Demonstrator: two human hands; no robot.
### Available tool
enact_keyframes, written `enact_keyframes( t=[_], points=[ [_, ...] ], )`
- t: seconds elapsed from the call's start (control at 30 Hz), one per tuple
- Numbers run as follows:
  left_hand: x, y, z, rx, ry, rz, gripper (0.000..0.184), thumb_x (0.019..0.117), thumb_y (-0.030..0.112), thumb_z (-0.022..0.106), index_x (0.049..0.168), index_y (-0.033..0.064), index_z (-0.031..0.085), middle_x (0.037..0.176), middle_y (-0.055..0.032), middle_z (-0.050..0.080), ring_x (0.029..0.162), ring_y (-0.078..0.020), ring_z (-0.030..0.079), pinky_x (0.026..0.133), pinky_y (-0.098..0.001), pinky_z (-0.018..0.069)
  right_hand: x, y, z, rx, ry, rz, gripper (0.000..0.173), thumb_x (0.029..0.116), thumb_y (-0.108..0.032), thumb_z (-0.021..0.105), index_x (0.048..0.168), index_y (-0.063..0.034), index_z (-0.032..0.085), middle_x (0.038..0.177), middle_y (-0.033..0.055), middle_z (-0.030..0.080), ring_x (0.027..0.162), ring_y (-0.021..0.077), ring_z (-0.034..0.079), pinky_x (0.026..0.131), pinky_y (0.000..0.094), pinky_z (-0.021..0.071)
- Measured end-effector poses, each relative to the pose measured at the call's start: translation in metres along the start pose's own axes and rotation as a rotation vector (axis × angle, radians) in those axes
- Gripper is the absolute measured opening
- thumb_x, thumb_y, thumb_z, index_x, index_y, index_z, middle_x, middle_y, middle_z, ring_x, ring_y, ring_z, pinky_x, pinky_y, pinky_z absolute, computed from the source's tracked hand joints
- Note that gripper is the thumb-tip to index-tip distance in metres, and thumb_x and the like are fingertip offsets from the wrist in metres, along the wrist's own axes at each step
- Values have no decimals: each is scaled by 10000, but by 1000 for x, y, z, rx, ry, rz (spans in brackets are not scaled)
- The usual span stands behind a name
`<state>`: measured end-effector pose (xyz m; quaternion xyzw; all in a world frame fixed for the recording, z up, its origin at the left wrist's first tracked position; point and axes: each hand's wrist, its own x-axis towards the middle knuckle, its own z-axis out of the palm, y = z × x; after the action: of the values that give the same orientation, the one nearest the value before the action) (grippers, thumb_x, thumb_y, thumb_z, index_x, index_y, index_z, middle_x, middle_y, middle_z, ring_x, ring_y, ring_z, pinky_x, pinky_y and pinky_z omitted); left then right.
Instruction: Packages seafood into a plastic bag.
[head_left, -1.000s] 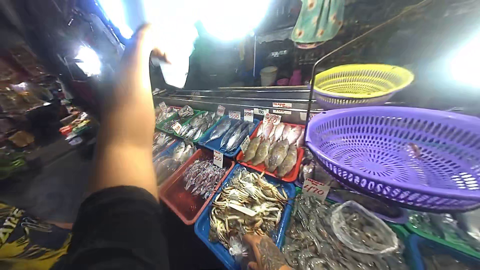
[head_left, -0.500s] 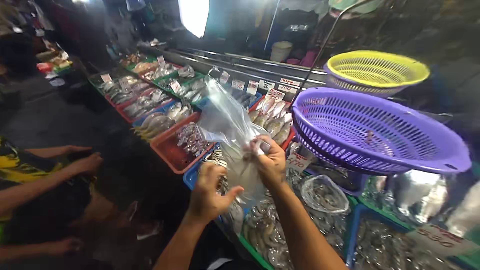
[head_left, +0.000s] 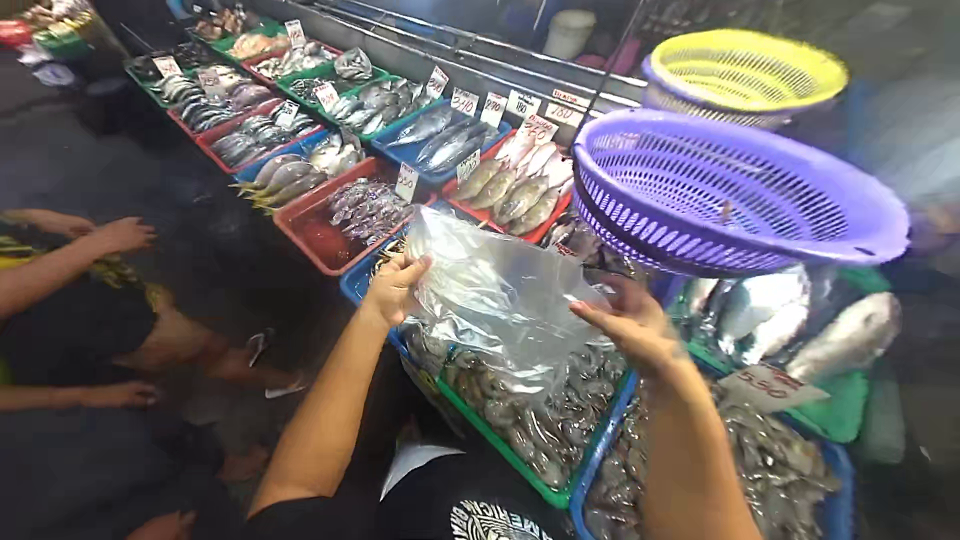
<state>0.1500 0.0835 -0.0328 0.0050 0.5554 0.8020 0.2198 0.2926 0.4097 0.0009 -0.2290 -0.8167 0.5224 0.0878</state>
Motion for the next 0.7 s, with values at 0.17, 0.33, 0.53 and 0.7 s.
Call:
enact_keyframes(
  t=[0.17, 0.33, 0.53, 0.7],
  points=[
    [-82, -25, 41, -116, 33, 141, 189, 989, 120, 661, 1145, 84, 561, 912, -49, 688, 819, -153, 690, 775, -365, 610, -68, -40, 32, 186, 4, -577, 855, 748, -488, 885, 1378, -89, 468, 1104, -8, 619, 934, 70, 627, 785, 259, 573],
    [-154, -28, 63, -179, 42, 181, 149, 1048, 170, 541, 1144, 127, 647, 936, -37, 704, 861, -143, 689, 837, -368, 600, -68, -24, 104, 350, -311, -491, 338, 898, -205, 755, 1168, -52, 622, 804, 27, 688, 655, 113, 647, 613, 321, 577],
    [-222, -42, 7, 1, 307, 274, 797, 927, 0, 659, 1536, 271, 221, 1086, -98, 664, 908, -264, 727, 815, -499, 642, -76, 15, 124, 338, -362, -423, 176, 911, -143, 653, 1057, -44, 660, 783, 25, 677, 657, 107, 641, 618, 314, 564],
    [-254, -70, -39, 1000, 539, 240, 248, 924, 57, 571, 1024, 153, 776, 1103, -77, 628, 989, -162, 619, 831, -327, 558, -89, 17, 169, 658, -846, -53, 184, 937, -24, 582, 1113, 7, 626, 746, 25, 642, 660, 130, 638, 664, 345, 581]
  ],
)
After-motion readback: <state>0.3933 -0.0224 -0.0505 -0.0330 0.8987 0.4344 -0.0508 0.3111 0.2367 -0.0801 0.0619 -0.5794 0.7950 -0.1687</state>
